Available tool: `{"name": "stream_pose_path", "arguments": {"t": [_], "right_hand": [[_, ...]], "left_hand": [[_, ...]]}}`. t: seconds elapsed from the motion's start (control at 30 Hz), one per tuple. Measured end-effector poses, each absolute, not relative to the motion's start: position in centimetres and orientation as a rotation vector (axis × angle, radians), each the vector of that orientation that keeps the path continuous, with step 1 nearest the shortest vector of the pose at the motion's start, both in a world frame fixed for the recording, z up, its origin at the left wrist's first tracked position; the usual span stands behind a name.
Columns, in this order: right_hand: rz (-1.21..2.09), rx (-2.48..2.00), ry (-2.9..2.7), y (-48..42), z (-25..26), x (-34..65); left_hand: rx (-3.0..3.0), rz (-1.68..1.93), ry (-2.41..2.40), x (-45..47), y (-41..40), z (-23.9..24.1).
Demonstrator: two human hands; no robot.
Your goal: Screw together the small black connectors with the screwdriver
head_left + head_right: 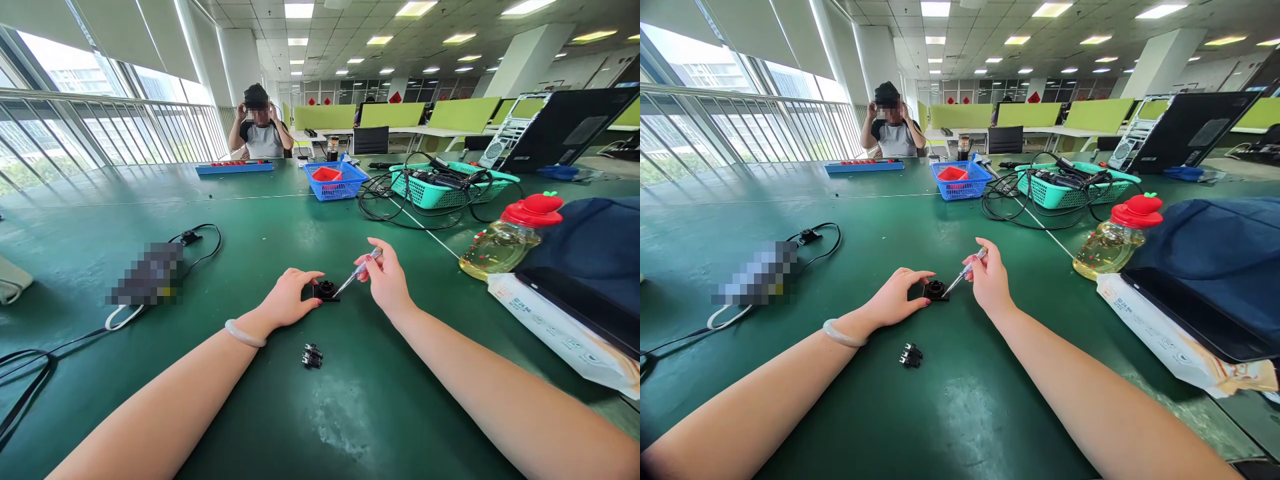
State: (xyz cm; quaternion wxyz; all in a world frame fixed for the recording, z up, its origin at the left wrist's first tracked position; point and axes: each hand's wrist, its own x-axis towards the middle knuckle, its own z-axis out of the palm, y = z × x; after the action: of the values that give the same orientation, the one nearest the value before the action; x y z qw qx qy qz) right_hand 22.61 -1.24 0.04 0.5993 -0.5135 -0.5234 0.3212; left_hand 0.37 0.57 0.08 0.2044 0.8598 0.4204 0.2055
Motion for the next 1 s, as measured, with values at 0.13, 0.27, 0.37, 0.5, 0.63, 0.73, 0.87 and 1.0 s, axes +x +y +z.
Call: {"name": "stream_pose_path", "arguments": {"t": [0.13, 0.27, 0.37, 0.5, 0.63, 0.73, 0.87, 1.0], "right_hand": [[0.656, -1.157, -1.155, -1.6, 0.4, 22.6], [0.609, -1.113, -1.178, -1.5, 0.1, 22.7], [0.597, -1.097, -1.281, -1.3, -0.3, 22.7], [0.487, -1.078, -1.496, -1.5, -0.3, 22.7], [0.318, -1.024, -1.700, -2.1, 0.0, 22.6], [0.241, -0.970, -1.744, -2.5, 0.1, 22.4], [0.186, -0.887, -1.592, -2.9, 0.3, 22.2], [0.172, -0.773, -1.574, -4.0, 0.8, 21.6]], "left_hand": [[2.399, 0.558, 1.165, 0.5, 0.5, 0.2], [2.397, 0.548, 1.170, 0.5, 0.4, 0.4], [2.393, 0.547, 1.163, 0.6, 0.3, 0.5], [2.381, 0.542, 1.172, 0.6, 0.2, 0.6], [2.372, 0.546, 1.178, 0.7, 0.3, 0.6], [2.371, 0.557, 1.186, 0.7, 0.3, 0.5], [2.379, 0.566, 1.187, 0.6, 0.3, 0.5], [2.393, 0.562, 1.188, 0.6, 0.4, 0.4]]}}
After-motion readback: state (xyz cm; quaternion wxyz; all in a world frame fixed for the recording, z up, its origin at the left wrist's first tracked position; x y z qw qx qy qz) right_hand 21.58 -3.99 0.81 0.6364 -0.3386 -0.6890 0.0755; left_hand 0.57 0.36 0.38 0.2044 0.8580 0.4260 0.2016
